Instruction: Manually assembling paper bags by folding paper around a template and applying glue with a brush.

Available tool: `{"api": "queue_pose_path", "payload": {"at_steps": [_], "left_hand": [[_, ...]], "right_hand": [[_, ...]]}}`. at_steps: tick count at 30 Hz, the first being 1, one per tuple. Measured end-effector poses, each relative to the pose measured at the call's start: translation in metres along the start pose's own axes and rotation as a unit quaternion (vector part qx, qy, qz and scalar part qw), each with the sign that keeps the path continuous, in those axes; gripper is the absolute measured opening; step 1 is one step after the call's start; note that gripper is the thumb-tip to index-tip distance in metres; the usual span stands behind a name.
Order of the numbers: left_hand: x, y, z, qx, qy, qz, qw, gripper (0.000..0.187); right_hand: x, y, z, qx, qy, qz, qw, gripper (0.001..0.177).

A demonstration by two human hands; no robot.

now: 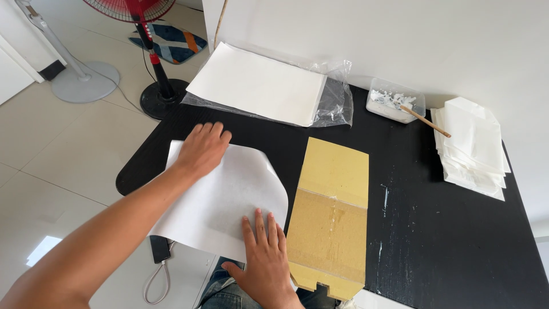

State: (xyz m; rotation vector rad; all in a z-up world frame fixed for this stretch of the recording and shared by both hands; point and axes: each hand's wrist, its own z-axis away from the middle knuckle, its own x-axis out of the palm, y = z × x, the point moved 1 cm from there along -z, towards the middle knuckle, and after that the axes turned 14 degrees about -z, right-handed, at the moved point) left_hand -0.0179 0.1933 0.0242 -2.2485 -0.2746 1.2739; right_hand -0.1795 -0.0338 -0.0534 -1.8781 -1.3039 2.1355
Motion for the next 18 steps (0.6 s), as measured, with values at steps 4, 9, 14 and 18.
{"api": "queue_pose_path", "payload": {"at_steps": [4,9,14,18], "left_hand": [[-0.012,0.011,0.025,0.029,0.045,0.018,0.998,0.023],[-0.023,0.006,0.047,0.029,0.063,0.055,0.996,0.04],[-0.015,0.011,0.069,-0.05,-0.003,-0.026,0.998,0.046],[-0.003,0.023,0.073,-0.133,-0.139,0.084,0.978,0.064]], "right_hand": [[0.001,-0.002,0.001,0.012,0.017,0.034,0.999,0.1],[0.003,0.002,0.001,0.003,0.06,0.054,0.997,0.098],[-0.003,-0.001,-0.001,0.031,0.059,0.017,0.998,0.087],[-0.009,-0.008,-0.002,0.024,0.031,-0.015,0.999,0.084]]}}
